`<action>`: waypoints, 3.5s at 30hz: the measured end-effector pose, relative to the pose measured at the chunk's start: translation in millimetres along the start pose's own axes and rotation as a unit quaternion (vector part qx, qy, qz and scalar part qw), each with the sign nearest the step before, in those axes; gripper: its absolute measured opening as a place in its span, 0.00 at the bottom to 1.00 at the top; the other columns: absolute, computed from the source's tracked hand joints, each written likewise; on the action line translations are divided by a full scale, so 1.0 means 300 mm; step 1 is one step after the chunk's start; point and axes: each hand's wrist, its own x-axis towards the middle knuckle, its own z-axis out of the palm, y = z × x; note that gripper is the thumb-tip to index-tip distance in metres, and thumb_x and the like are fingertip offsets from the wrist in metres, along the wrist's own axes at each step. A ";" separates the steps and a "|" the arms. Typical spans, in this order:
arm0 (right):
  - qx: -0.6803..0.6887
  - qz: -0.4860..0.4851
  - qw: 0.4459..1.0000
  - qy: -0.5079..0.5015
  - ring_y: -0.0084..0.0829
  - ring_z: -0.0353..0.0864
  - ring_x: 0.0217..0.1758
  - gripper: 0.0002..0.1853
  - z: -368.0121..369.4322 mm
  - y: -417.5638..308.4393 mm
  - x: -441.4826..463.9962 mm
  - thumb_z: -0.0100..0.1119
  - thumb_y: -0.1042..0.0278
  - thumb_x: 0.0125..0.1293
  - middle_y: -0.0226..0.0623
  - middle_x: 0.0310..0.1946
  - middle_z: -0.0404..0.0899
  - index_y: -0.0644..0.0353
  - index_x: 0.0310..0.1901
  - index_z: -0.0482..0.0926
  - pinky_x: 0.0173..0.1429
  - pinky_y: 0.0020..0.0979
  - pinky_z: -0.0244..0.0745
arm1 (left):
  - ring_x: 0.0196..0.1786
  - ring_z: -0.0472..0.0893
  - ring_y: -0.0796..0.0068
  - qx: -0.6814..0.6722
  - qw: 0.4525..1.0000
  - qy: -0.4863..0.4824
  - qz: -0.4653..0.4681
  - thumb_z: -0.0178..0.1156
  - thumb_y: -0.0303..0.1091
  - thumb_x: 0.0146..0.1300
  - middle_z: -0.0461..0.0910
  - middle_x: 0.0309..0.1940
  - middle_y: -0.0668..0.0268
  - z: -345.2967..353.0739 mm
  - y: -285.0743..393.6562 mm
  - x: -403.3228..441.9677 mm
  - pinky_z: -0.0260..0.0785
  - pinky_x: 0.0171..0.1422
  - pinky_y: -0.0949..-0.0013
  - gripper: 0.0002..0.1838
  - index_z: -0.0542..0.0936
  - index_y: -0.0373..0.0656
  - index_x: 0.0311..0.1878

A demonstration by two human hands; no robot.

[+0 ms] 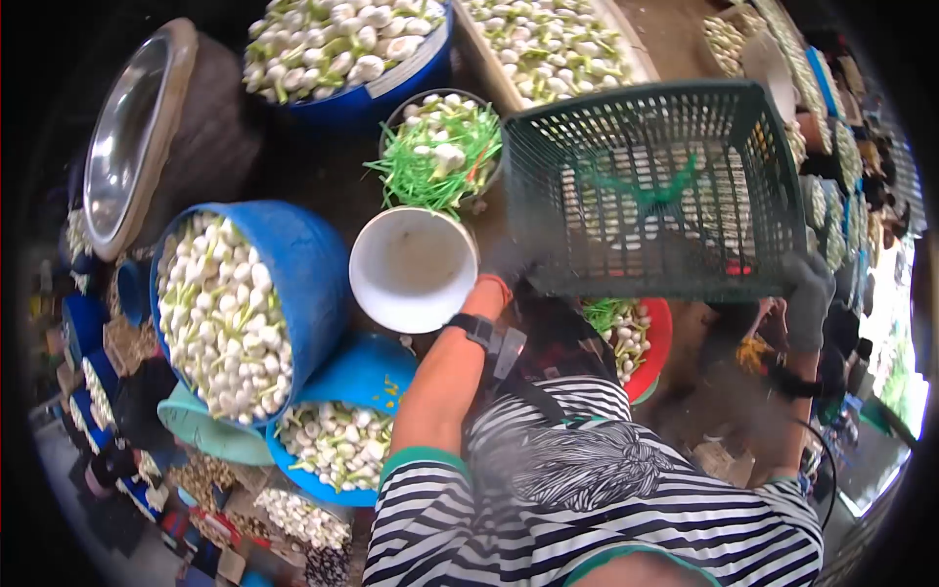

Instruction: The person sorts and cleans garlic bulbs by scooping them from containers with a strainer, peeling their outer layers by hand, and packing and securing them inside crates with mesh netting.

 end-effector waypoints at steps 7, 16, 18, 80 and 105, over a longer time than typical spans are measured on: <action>0.003 0.057 0.995 -0.087 0.14 0.65 0.26 0.04 0.102 0.189 -0.112 0.56 0.73 0.54 0.22 0.24 0.72 0.63 0.30 0.77 0.31 0.18 0.59 | 0.45 0.79 0.56 -0.035 0.985 0.152 -0.080 0.58 0.44 0.59 0.80 0.45 0.55 0.055 -0.021 -0.520 0.70 0.51 0.62 0.23 0.75 0.35 0.50; -0.089 -0.268 0.886 -0.366 0.29 0.68 0.30 0.10 0.813 0.191 -0.085 0.60 0.67 0.49 0.36 0.24 0.69 0.66 0.25 0.73 0.35 0.30 0.64 | 0.50 0.76 0.75 -0.298 0.760 0.432 -0.384 0.60 0.33 0.58 0.78 0.51 0.61 0.164 -0.194 -1.002 0.68 0.55 0.70 0.21 0.75 0.38 0.55; -0.056 -0.278 0.856 -0.433 0.33 0.70 0.31 0.12 1.008 0.189 -0.077 0.61 0.63 0.51 0.39 0.24 0.70 0.65 0.28 0.76 0.36 0.34 0.65 | 0.49 0.76 0.74 -0.274 0.733 0.486 -0.389 0.61 0.36 0.58 0.79 0.48 0.60 0.249 -0.262 -1.037 0.68 0.54 0.70 0.21 0.76 0.37 0.54; -0.230 0.257 0.861 -0.373 0.34 0.75 0.28 0.09 -0.086 1.365 -1.257 0.46 0.68 0.59 0.38 0.23 0.75 0.60 0.24 0.73 0.33 0.34 0.69 | 0.36 0.79 0.50 -0.033 0.943 0.151 -0.296 0.51 0.39 0.56 0.79 0.31 0.51 0.540 -0.686 -1.386 0.70 0.40 0.52 0.13 0.79 0.40 0.33; -0.219 0.186 0.773 -0.566 0.18 0.68 0.22 0.06 0.043 1.187 -1.006 0.48 0.64 0.64 0.20 0.22 0.68 0.51 0.31 0.73 0.24 0.24 0.61 | 0.19 0.76 0.70 -0.527 0.574 0.356 -0.515 0.58 0.45 0.59 0.74 0.17 0.65 1.876 -0.334 -2.549 0.66 0.21 0.65 0.13 0.76 0.45 0.29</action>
